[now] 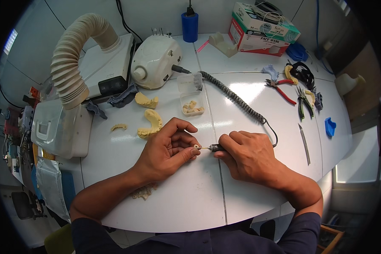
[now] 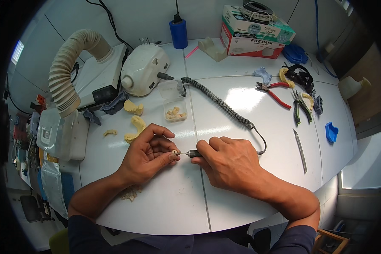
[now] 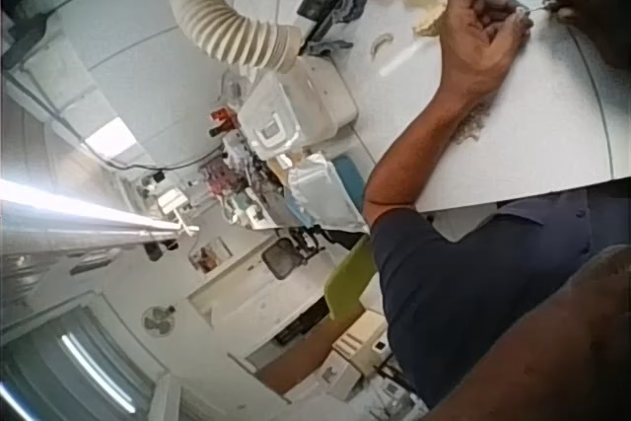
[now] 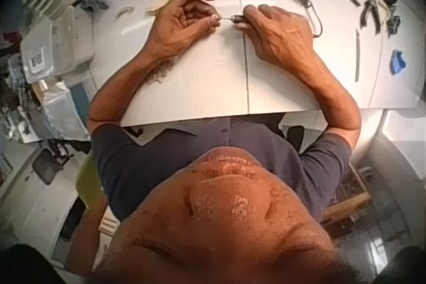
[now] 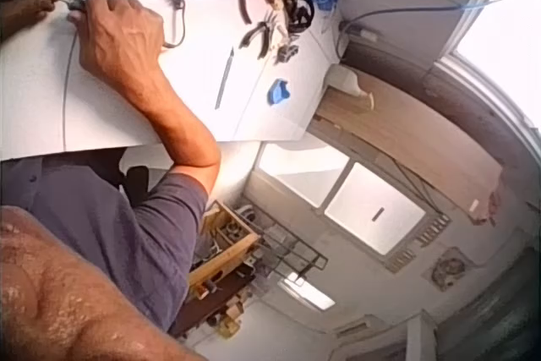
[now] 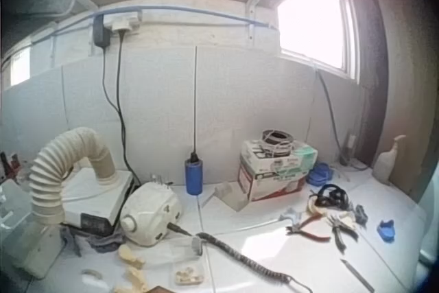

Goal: Trimming and polishing a dental prosthetic crown using a rotary handpiece at a dental lab bench.

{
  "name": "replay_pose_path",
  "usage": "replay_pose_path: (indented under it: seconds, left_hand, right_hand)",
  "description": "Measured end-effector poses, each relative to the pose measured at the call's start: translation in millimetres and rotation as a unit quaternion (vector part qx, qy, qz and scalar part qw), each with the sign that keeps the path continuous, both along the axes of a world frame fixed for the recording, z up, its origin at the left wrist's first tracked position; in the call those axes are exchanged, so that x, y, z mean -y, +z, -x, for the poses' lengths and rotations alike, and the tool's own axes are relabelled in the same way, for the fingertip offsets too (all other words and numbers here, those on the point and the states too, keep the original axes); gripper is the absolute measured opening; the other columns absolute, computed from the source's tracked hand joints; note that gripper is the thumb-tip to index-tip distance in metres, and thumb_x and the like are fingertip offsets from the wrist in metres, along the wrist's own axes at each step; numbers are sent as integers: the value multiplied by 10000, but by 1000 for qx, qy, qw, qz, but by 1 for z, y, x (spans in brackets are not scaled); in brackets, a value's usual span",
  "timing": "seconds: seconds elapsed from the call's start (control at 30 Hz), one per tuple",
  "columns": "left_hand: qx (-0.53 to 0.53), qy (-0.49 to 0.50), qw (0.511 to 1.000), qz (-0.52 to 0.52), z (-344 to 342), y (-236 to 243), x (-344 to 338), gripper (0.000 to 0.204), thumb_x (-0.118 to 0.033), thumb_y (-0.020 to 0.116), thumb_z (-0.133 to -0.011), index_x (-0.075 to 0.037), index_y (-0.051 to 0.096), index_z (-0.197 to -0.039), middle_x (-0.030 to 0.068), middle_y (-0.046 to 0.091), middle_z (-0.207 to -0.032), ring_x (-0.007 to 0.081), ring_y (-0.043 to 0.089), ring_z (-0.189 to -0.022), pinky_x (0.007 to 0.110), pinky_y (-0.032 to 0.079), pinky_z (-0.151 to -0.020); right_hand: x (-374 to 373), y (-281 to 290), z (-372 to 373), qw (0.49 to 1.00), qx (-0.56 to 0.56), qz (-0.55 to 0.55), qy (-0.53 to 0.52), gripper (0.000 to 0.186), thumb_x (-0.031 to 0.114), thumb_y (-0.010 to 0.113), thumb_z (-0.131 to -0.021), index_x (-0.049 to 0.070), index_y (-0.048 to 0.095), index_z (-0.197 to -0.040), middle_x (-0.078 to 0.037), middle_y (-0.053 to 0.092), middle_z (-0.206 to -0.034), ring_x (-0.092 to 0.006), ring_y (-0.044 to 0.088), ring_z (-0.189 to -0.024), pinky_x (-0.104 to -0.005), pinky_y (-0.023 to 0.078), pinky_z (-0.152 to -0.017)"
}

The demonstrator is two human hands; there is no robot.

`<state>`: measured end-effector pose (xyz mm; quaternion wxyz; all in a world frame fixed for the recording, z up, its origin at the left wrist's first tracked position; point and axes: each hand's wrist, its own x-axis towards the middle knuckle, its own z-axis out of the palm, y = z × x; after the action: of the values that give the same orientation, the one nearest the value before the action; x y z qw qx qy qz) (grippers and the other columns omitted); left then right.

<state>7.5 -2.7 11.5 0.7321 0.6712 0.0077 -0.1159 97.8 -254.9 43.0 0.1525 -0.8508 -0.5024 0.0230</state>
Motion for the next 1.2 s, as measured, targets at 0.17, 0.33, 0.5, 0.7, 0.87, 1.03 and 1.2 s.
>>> replay_pose_path:
  seconds: [0.17, 0.33, 0.5, 0.7, 0.87, 1.03, 1.2]
  left_hand:
    - [33, 0, 999, -37, 2, -1, 1, 334, 36, 683, -1049, 6, 543, -1351, 129, 722, -1166, 151, 743, -1098, 279, 640, -980]
    - [47, -6, 997, -68, 3, 0, 1, 203, 32, 682, -1054, 41, 678, -1257, 93, 735, -1156, 140, 750, -1077, 276, 631, -961]
    - [35, -1, 996, -78, 2, -1, 2, 195, 21, 707, -1045, 36, 678, -1237, 81, 730, -1140, 133, 745, -1055, 271, 624, -935]
    - [38, 19, 997, -58, 3, -5, 1, 189, -13, 754, -1028, 19, 668, -1193, 66, 721, -1111, 116, 727, -995, 270, 615, -923]
    - [62, 22, 995, -81, 1, -7, 1, 207, -41, 787, -1015, 8, 672, -1181, 57, 729, -1086, 110, 724, -983, 262, 604, -913]
    - [84, 13, 989, -122, -2, -8, 2, 203, -73, 814, -1004, -4, 688, -1147, 49, 748, -1034, 102, 730, -970, 255, 592, -872]
    - [114, 17, 986, -120, -1, -13, 2, 178, -76, 816, -1005, 4, 703, -1116, 55, 771, -1015, 104, 742, -949, 252, 599, -856]
  right_hand:
    - [-1, 0, 0, 1000, -3, 3, -1, 293, 356, 702, -1061, 74, 658, -997, -99, 664, -730, -293, 710, -646, -419, 513, -531]
    - [0, 1, -2, 1000, -14, -25, -12, 281, 338, 695, -1061, 70, 649, -989, -101, 669, -738, -315, 700, -634, -436, 510, -530]
    - [2, 1, -3, 998, -38, -26, -32, 289, 334, 670, -1070, 62, 639, -978, -108, 673, -742, -341, 691, -630, -462, 505, -534]
    - [1, 2, -4, 999, -35, -22, -22, 296, 334, 649, -1079, 58, 639, -974, -129, 687, -756, -361, 688, -633, -480, 508, -551]
    - [0, -3, -9, 999, 2, -38, -21, 275, 312, 646, -1079, 58, 636, -975, -135, 687, -756, -369, 684, -632, -482, 511, -560]
    - [-2, -22, -27, 987, 88, -107, -86, 260, 295, 661, -1074, 65, 623, -959, -127, 689, -769, -368, 685, -649, -493, 519, -579]
    - [-8, -29, -30, 975, 133, -122, -130, 280, 317, 661, -1076, 63, 625, -963, -135, 705, -806, -376, 708, -693, -495, 541, -602]
